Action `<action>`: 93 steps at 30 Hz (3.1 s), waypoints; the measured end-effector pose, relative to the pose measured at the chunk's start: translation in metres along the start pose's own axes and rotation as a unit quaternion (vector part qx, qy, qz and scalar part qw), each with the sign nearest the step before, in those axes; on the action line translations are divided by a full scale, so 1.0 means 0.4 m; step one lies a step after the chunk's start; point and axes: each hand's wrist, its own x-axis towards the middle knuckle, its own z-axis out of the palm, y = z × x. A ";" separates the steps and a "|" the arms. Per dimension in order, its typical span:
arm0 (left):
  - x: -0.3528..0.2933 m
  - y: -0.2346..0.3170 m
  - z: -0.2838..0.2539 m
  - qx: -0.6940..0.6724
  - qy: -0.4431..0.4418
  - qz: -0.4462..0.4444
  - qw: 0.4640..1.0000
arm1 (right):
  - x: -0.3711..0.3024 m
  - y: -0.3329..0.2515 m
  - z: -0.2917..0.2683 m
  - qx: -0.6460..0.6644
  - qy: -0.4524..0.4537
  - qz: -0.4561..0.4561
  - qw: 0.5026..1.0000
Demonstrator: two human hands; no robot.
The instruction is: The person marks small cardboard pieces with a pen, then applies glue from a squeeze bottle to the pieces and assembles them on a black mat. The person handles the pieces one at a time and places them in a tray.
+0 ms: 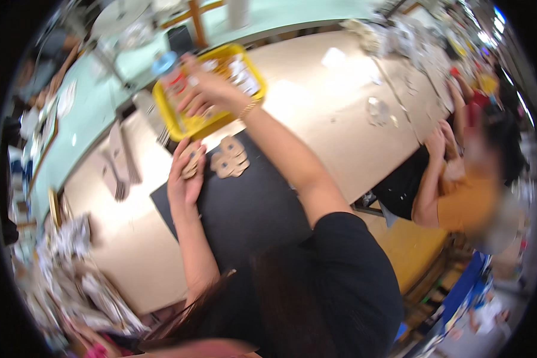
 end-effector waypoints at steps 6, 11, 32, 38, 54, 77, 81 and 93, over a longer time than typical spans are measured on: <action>0.005 0.002 -0.002 0.031 -0.014 0.024 0.999 | -0.017 0.000 0.012 0.165 -0.063 0.018 0.984; 0.003 -0.016 0.001 0.074 -0.026 0.041 0.996 | -0.063 0.052 0.055 0.328 -0.098 0.054 0.938; -0.292 -0.121 0.018 0.261 -0.009 0.016 0.965 | -0.550 0.071 0.025 -0.062 0.121 -0.327 0.935; -0.348 -0.188 0.008 0.238 0.030 0.020 0.970 | -0.646 0.090 -0.007 -0.058 0.117 -0.269 0.954; -0.391 -0.241 -0.007 0.272 0.013 0.074 0.959 | -0.633 0.036 -0.016 0.258 0.152 -0.335 0.893; -0.391 -0.254 0.006 0.350 0.023 0.071 0.934 | -0.618 0.116 0.074 -0.361 0.192 -0.407 0.817; -0.393 -0.257 0.006 0.365 0.028 0.070 0.928 | -0.586 0.171 0.063 -0.456 0.220 -0.443 0.740; -0.392 -0.249 0.023 0.340 0.063 0.047 0.937 | -0.579 0.105 0.081 -0.313 0.170 -0.479 0.802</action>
